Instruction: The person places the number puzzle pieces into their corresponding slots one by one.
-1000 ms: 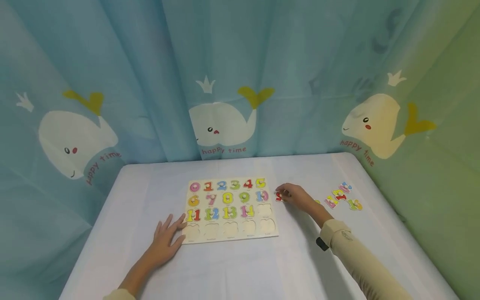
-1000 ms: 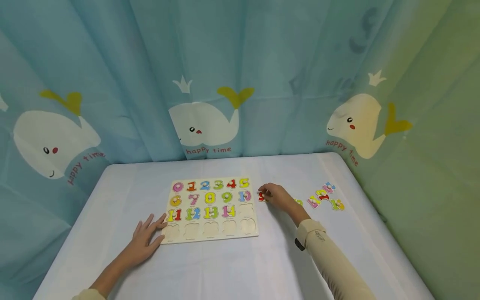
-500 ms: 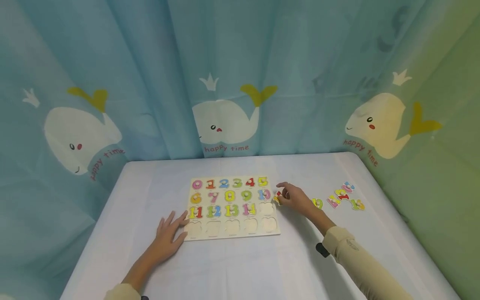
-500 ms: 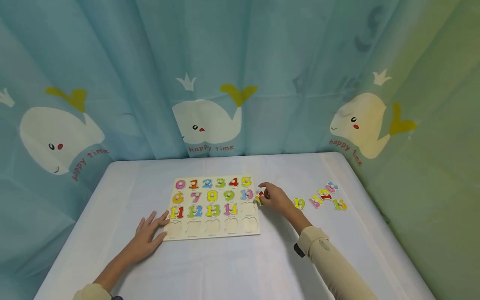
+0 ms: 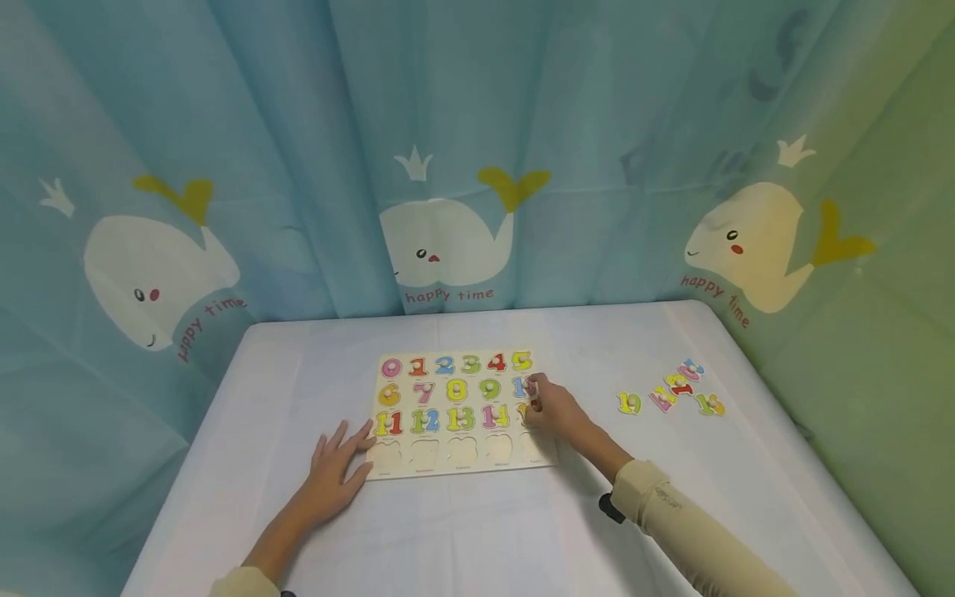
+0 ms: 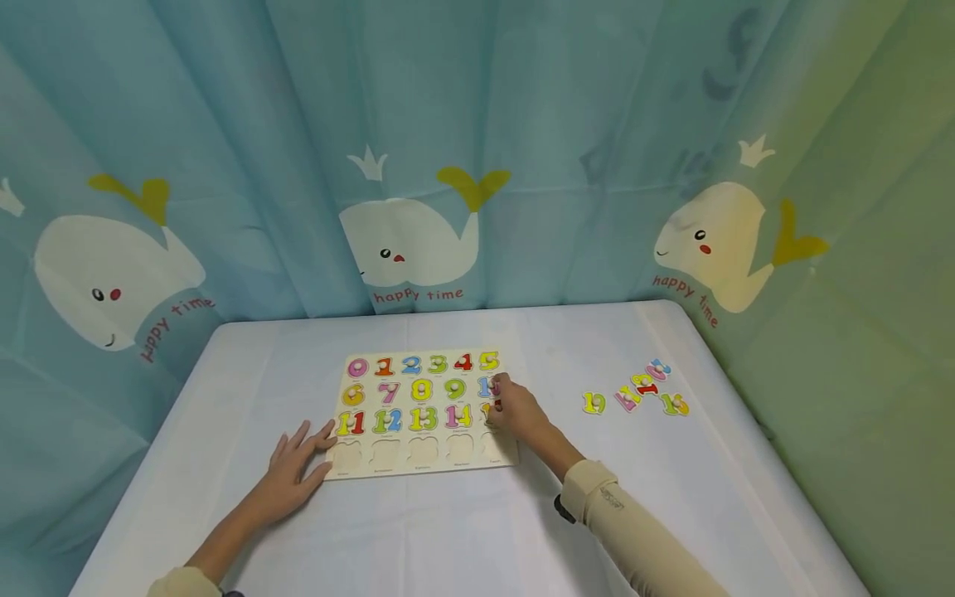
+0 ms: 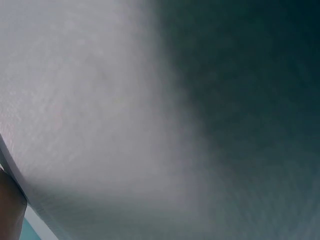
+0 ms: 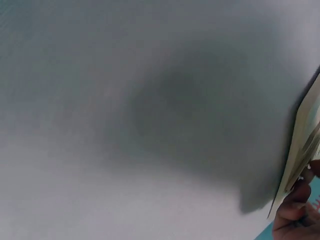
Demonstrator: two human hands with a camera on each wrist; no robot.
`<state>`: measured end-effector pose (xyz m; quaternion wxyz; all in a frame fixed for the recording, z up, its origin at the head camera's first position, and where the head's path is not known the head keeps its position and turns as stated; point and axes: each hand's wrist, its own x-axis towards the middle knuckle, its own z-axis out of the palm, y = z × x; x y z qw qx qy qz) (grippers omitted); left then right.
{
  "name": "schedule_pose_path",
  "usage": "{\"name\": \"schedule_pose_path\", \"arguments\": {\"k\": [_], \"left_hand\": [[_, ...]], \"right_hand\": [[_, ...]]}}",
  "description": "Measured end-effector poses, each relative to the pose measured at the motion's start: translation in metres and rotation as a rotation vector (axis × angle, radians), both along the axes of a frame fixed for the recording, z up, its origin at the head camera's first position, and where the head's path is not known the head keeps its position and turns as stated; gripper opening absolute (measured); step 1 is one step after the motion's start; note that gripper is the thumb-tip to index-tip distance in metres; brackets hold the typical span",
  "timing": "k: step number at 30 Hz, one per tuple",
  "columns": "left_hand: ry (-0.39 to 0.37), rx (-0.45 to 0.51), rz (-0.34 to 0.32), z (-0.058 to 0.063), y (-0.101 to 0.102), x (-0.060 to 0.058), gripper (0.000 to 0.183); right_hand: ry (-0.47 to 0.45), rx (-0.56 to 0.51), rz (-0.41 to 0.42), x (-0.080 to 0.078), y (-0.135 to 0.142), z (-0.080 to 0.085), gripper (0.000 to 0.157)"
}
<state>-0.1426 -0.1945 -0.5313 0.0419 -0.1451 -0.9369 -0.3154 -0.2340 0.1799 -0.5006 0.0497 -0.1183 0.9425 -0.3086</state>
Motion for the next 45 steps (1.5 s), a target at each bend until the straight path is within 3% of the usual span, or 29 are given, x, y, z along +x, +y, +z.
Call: {"name": "schedule_pose_path", "arguments": {"k": [9,24,30,38,45], "left_hand": [[0.021,0.016,-0.011,0.006,-0.001,-0.001,0.042],[0.020,0.044,-0.018,0.001,-0.002,0.001,0.041],[0.019,0.050,-0.023,0.004,-0.001,0.000,0.037],[0.012,0.052,-0.029,0.001,0.000,-0.001,0.039],[0.008,0.064,-0.027,0.000,-0.002,0.000,0.034]], "right_hand": [[0.050,0.038,-0.043,0.005,-0.013,0.004,0.054],[0.085,-0.164,-0.040,0.012,0.007,-0.019,0.059],[0.130,-0.243,-0.032,0.013,0.013,-0.026,0.051],[0.087,-0.298,-0.065,0.017,0.017,-0.029,0.038],[0.110,-0.264,-0.022,0.018,0.011,-0.024,0.032]]}}
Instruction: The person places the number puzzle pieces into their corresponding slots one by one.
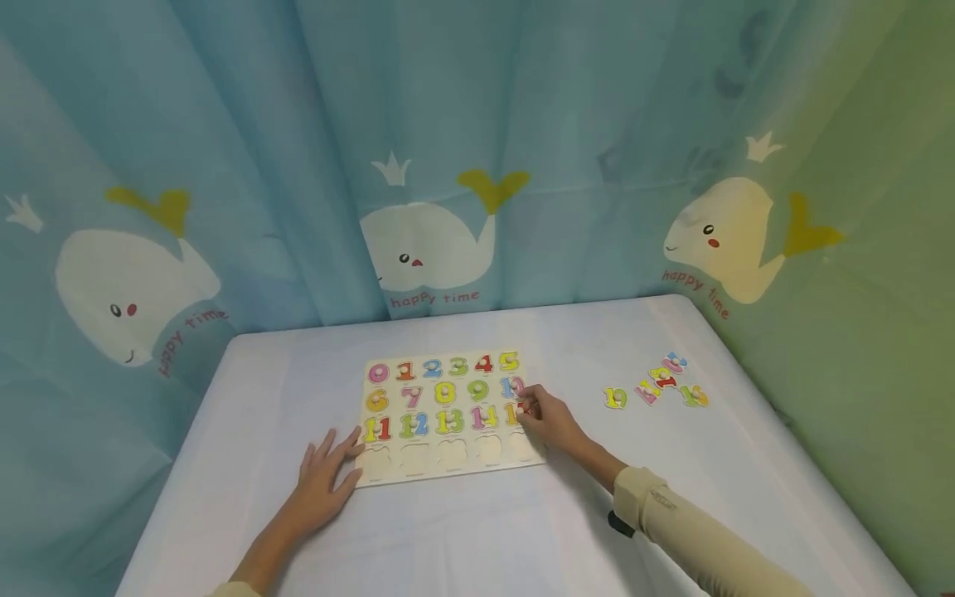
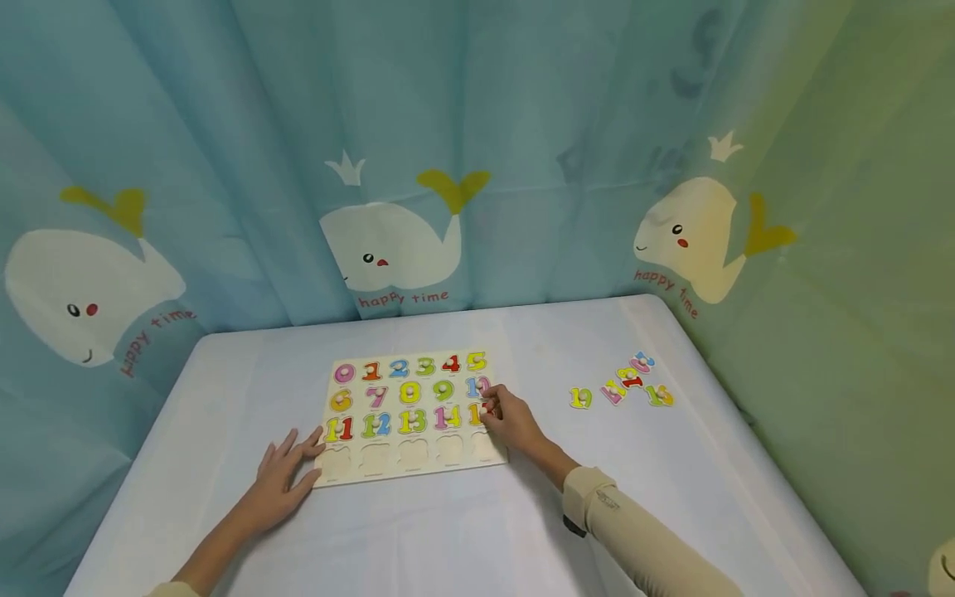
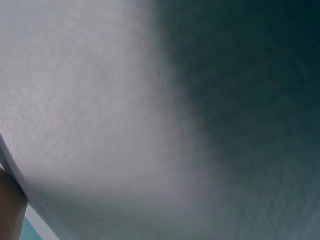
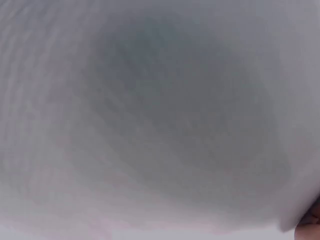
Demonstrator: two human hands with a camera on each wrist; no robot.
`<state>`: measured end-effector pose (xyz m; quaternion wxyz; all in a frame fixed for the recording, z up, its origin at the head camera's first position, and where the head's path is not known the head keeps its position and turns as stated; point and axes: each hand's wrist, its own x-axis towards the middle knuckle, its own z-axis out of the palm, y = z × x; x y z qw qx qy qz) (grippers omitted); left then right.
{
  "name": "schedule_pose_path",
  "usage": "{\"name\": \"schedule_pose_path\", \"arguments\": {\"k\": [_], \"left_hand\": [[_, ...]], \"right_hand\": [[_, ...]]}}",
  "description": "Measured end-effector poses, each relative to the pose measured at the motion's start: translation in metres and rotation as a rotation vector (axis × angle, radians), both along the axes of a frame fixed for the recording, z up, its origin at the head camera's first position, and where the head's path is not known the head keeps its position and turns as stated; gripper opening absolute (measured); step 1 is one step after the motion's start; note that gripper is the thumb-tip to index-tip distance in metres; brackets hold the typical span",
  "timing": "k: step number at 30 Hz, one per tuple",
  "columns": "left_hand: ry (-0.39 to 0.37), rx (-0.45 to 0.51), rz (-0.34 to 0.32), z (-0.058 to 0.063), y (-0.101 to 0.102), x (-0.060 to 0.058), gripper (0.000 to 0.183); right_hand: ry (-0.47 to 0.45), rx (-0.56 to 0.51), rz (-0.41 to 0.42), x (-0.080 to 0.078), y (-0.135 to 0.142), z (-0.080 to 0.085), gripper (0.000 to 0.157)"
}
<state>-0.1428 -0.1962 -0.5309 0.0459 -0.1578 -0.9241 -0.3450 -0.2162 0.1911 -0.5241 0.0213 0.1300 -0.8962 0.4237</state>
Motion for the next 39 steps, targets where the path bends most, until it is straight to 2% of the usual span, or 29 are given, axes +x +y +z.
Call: {"name": "schedule_pose_path", "arguments": {"k": [4,7,10,15,22,24,29,31,39], "left_hand": [[0.006,0.004,-0.006,-0.002,-0.001,0.000,0.034],[0.021,0.004,-0.009,-0.002,-0.001,-0.001,0.035],[0.034,-0.003,-0.009,-0.003,-0.001,0.000,0.036],[0.024,-0.010,-0.013,-0.003,0.001,0.002,0.041],[0.025,-0.020,-0.008,-0.003,0.000,-0.001,0.043],[0.025,-0.014,-0.003,-0.002,-0.001,-0.001,0.041],[0.026,-0.017,-0.006,-0.001,-0.004,-0.001,0.037],[0.029,-0.018,-0.006,-0.001,-0.004,-0.001,0.035],[0.018,-0.013,-0.001,-0.003,-0.002,-0.001,0.035]], "right_hand": [[-0.075,-0.009,0.010,0.002,0.001,0.009,0.034],[-0.143,-0.039,-0.034,0.006,0.010,0.012,0.036],[-0.163,-0.049,-0.099,0.011,0.026,0.013,0.035],[-0.133,-0.044,-0.162,0.019,0.061,0.011,0.030],[0.019,0.039,-0.183,0.014,0.107,0.018,0.022],[0.012,0.046,-0.200,0.013,0.117,0.020,0.024],[-0.061,-0.004,-0.258,0.012,0.138,0.021,0.040],[-0.062,-0.008,-0.265,0.011,0.145,0.021,0.043],[-0.056,0.105,-0.178,0.005,0.159,0.018,0.038]]}}
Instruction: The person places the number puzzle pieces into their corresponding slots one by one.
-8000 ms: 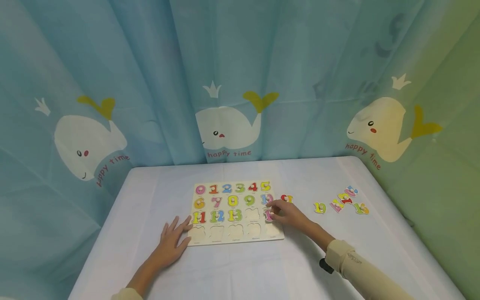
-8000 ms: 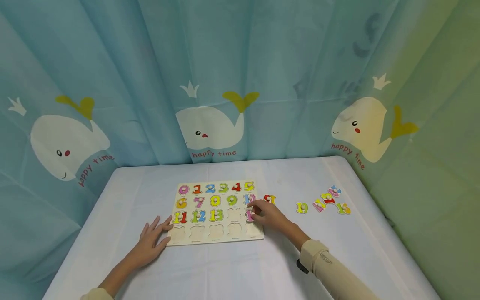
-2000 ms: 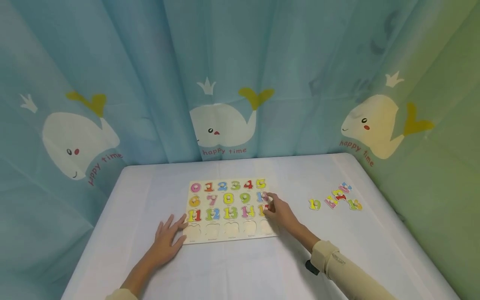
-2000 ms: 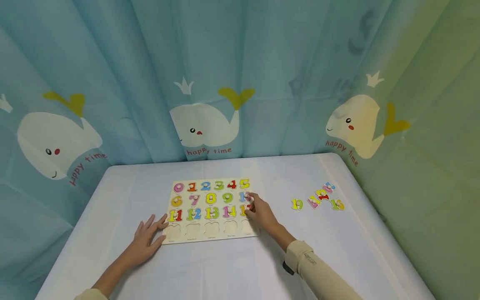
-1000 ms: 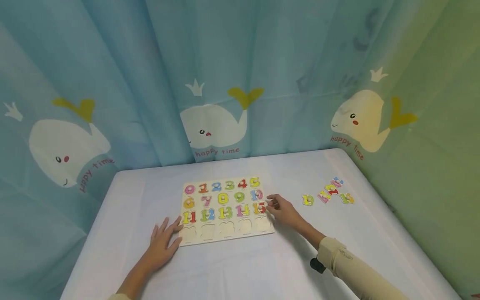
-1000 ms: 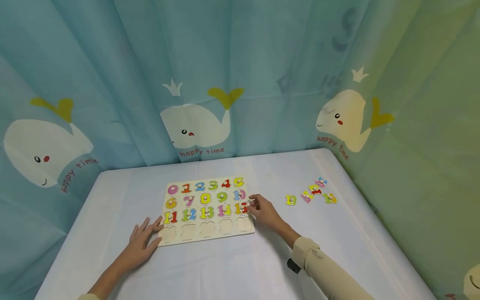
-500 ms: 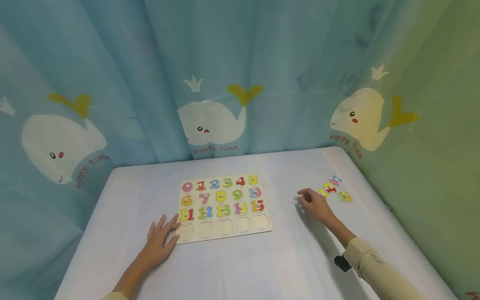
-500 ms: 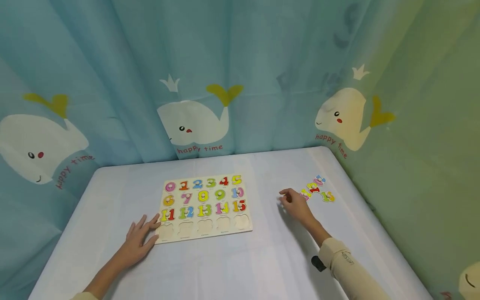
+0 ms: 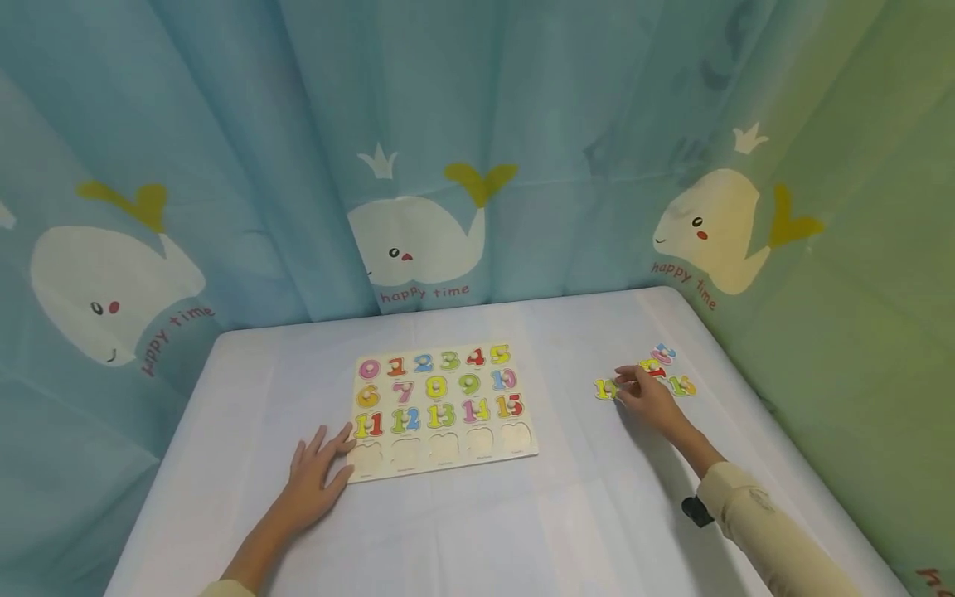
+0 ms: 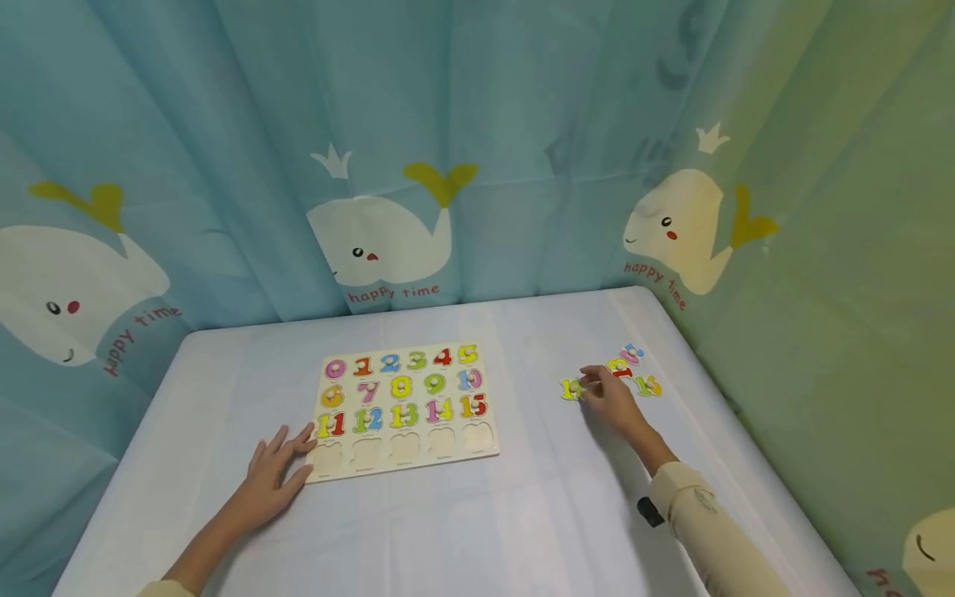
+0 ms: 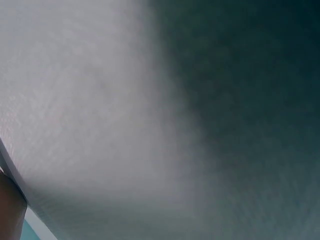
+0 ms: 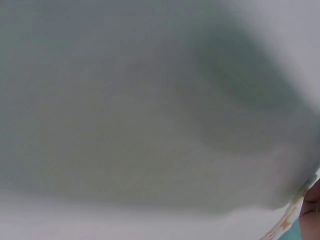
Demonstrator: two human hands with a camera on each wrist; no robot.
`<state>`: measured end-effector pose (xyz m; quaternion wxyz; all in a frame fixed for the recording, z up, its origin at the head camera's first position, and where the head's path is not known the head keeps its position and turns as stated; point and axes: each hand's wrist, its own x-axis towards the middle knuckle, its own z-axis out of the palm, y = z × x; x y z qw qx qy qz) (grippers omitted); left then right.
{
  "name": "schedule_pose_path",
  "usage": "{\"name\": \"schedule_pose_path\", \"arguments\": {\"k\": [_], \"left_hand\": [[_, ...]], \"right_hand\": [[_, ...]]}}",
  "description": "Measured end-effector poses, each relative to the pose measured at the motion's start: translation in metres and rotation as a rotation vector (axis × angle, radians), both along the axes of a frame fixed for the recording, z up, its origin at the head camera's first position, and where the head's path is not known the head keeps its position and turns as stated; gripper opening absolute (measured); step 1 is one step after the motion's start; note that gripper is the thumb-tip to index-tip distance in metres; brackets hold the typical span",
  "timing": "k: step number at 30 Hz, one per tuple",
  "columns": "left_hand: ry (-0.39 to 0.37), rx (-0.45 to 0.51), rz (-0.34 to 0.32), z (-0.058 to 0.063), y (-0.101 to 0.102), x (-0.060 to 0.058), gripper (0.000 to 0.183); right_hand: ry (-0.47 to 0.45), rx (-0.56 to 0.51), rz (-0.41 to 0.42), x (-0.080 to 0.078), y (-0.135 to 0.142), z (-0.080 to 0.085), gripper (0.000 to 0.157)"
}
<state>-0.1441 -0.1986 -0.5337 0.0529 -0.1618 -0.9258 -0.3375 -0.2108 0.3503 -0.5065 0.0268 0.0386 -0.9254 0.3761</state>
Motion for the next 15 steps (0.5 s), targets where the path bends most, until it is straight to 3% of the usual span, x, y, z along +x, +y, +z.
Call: {"name": "schedule_pose_path", "arguments": {"k": [4,8,12,15], "left_hand": [[-0.008,0.001,0.018,0.000,-0.004,0.004,0.035],[-0.012,-0.002,0.038,0.002,-0.009,0.009,0.035],[-0.006,0.003,0.046,0.004,-0.011,0.011,0.037],[-0.004,0.004,0.044,0.004,-0.012,0.012,0.038]], "right_hand": [[0.122,0.027,-0.010,-0.010,0.000,0.002,0.032],[0.228,0.057,-0.122,-0.016,0.013,0.003,0.027],[0.199,0.078,-0.246,-0.016,0.033,0.002,0.030],[0.108,0.097,-0.233,-0.015,0.046,-0.002,0.032]]}}
